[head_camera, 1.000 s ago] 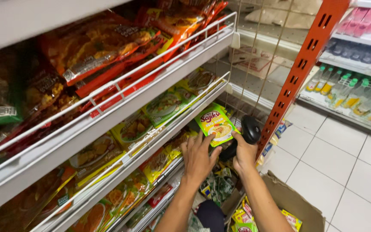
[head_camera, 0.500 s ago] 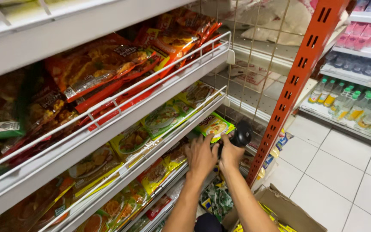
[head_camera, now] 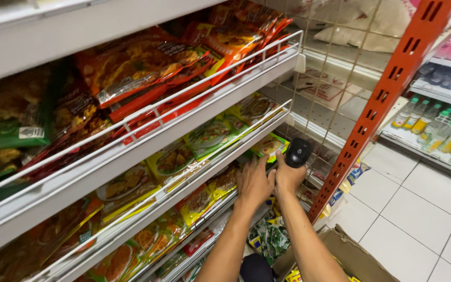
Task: The person picks up food seasoning packets from a shelf and a box, scans each packet with a handheld scanner, and places them into a cardboard box on the floor.
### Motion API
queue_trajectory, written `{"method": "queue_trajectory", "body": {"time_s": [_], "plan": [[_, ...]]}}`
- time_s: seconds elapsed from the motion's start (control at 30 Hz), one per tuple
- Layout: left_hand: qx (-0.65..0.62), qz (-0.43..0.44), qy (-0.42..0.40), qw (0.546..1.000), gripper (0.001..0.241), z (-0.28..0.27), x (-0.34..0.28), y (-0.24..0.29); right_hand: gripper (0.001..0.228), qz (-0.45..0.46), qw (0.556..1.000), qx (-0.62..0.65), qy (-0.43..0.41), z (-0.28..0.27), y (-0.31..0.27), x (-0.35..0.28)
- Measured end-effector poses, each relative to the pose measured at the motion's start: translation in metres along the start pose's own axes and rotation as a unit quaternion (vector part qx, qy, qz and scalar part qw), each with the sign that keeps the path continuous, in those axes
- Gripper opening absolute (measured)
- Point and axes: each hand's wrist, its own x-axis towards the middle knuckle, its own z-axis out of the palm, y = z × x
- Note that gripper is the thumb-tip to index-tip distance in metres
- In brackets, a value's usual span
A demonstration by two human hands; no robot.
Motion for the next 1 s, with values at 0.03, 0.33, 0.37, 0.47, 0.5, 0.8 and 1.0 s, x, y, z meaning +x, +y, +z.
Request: {"method": "queue_trajectory", "body": {"time_s": [0.03, 0.33, 0.37, 0.47, 0.5, 0.8, 1.0], "plan": [[-0.003, 0.001, 0.004, 1.000, 0.057, -0.001, 0.001, 0.000, 0.036, -0.012, 1.000, 0.007, -0.001, 0.001, 0.002, 0.000], [-0.001, 0.049, 0.061, 0.997, 0.052, -0.017, -0.012, 0.007, 0.024, -0.004, 0.988, 0.104, -0.118, -0.014, 0.013, -0.010], [-0.002, 0.103, 0.120, 0.987, 0.049, -0.015, -0.019, 0.009, 0.023, 0.002, 0.988, 0.091, -0.127, -0.027, 0.016, -0.012], [-0.088, 0.192, 0.170, 0.962, 0.038, 0.002, -0.047, 0.010, 0.020, 0.014, 0.972, 0.165, -0.164, -0.064, 0.039, -0.023], [-0.132, 0.212, 0.164, 0.954, 0.034, 0.012, -0.060, 0.012, 0.021, 0.014, 0.962, 0.210, -0.173, -0.082, 0.050, -0.028], [-0.263, 0.189, -0.204, 0.924, 0.045, 0.130, -0.184, -0.004, 0.024, 0.181, 0.927, 0.320, -0.075, -0.290, 0.197, -0.115], [-0.109, 0.247, -0.410, 0.871, 0.050, 0.202, -0.222, -0.042, 0.022, 0.408, 0.897, 0.146, 0.090, -0.421, 0.308, -0.136]]}}
